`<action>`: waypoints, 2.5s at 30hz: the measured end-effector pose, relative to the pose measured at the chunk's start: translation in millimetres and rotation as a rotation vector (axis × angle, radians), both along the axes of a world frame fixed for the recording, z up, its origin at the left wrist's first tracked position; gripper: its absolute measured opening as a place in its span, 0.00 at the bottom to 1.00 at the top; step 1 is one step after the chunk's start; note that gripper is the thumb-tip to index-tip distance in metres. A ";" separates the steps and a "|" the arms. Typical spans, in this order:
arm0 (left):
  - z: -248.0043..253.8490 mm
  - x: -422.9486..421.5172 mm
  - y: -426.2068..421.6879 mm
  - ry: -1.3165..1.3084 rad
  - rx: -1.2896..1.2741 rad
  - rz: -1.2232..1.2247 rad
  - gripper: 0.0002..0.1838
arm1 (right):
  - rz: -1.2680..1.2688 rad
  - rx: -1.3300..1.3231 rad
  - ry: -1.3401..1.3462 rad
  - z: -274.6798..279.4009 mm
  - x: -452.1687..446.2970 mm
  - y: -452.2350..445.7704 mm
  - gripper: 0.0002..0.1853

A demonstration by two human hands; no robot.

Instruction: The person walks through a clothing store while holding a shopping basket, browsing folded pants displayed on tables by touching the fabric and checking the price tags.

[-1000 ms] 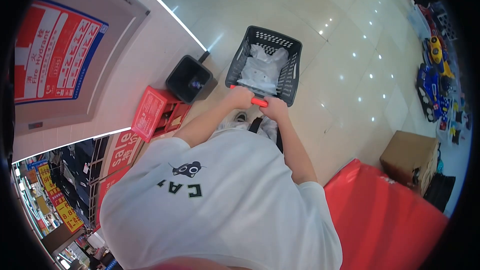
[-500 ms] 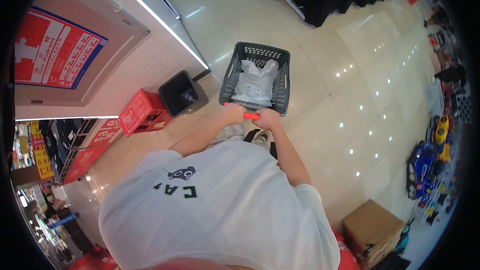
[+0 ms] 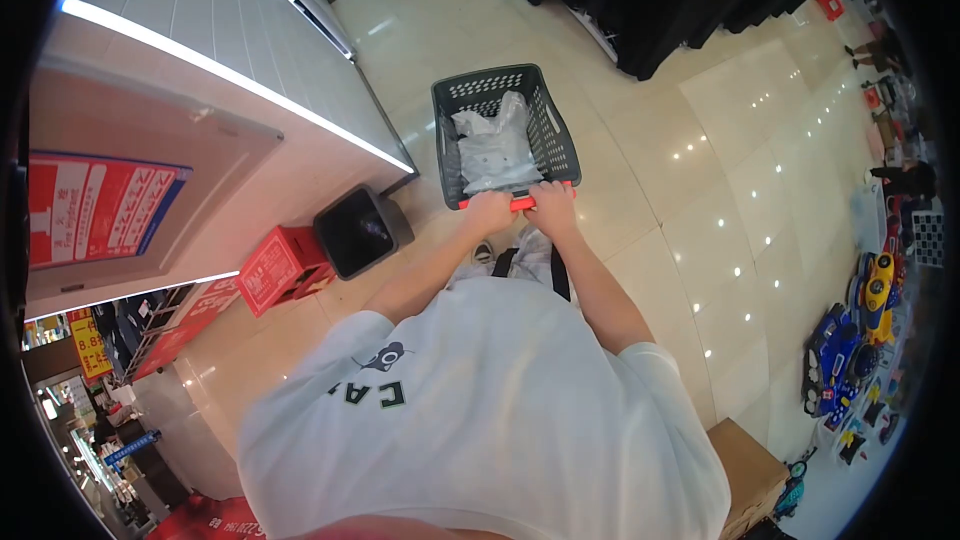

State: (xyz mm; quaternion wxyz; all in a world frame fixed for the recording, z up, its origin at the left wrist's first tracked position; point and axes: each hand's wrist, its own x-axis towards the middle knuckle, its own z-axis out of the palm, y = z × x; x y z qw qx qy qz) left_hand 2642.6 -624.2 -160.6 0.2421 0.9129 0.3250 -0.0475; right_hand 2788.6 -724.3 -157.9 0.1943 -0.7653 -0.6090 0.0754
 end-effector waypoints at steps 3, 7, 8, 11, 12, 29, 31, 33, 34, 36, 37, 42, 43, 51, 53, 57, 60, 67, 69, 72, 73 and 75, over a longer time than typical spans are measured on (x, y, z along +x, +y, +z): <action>2.6 20.9 42.4 -0.061 -0.053 0.042 0.13 | 0.075 -0.084 0.009 -1.1 32.3 50.3 0.14; -12.3 12.9 78.4 -0.281 -0.153 0.286 0.17 | 0.159 -0.050 -0.064 0.0 65.6 110.4 0.13; -10.3 7.8 87.6 -0.454 -0.190 0.387 0.19 | 0.193 -0.085 -0.048 -1.8 74.6 129.7 0.12; 16.4 -2.2 92.7 -0.532 -0.104 0.564 0.22 | 0.275 -0.103 -0.088 -0.1 96.5 181.3 0.11; -1.4 -14.2 96.2 -0.376 -0.166 0.727 0.22 | 0.274 -0.139 -0.093 3.7 100.3 195.8 0.11; -56.8 -83.8 234.8 -0.108 -0.718 1.261 0.18 | 0.699 -0.692 -0.141 36.8 136.3 500.2 0.20; -36.7 -56.1 307.3 -0.265 -0.454 1.243 0.18 | 0.641 -0.624 -0.101 33.6 131.7 529.6 0.20; -34.3 -33.3 381.5 -0.422 -0.445 1.193 0.19 | 0.668 -0.615 -0.100 31.6 125.4 569.7 0.20; -11.0 -16.9 421.7 -0.463 -0.347 1.027 0.20 | 0.702 -0.624 -0.092 29.6 121.7 589.6 0.20; 45.7 19.1 468.0 -0.379 -0.041 0.743 0.26 | 0.713 -0.668 -0.090 34.1 118.2 625.0 0.20; 59.5 33.3 501.5 -0.266 0.205 0.599 0.29 | 0.718 -0.633 -0.063 39.6 119.1 654.3 0.20; 54.0 84.3 622.3 0.012 0.327 0.481 0.26 | 0.691 -0.618 0.026 45.2 115.7 765.6 0.19; 50.1 90.9 642.3 0.186 0.192 0.527 0.24 | 0.698 -0.624 0.031 43.8 117.5 780.8 0.19; 81.4 125.5 796.1 0.313 -0.109 0.451 0.13 | 0.706 -0.650 0.030 47.6 140.7 896.4 0.20; 78.6 127.5 821.9 0.303 -0.156 0.368 0.15 | 0.683 -0.656 0.057 45.3 148.9 917.8 0.21; 78.9 139.6 879.2 0.290 -0.167 0.346 0.16 | 0.732 -0.693 0.031 54.7 162.8 980.6 0.22; 79.6 147.5 923.9 0.289 -0.168 0.376 0.16 | 0.726 -0.705 0.042 70.4 170.1 1025.2 0.22; 81.5 149.0 1057.2 0.257 -0.155 0.388 0.15 | 0.713 -0.682 0.007 70.5 173.1 1159.0 0.20; 85.5 150.3 1097.7 0.227 -0.150 0.422 0.15 | 0.730 -0.707 0.059 69.4 174.6 1203.8 0.20; 87.5 154.1 1152.3 0.289 -0.172 0.402 0.14 | 0.705 -0.666 0.057 80.8 176.8 1253.4 0.20; 90.0 156.6 1169.9 0.287 -0.176 0.423 0.14 | 0.725 -0.668 0.049 79.3 179.4 1272.5 0.20; 94.0 158.3 1205.0 0.291 -0.187 0.387 0.15 | 0.747 -0.660 0.034 73.8 181.0 1308.1 0.19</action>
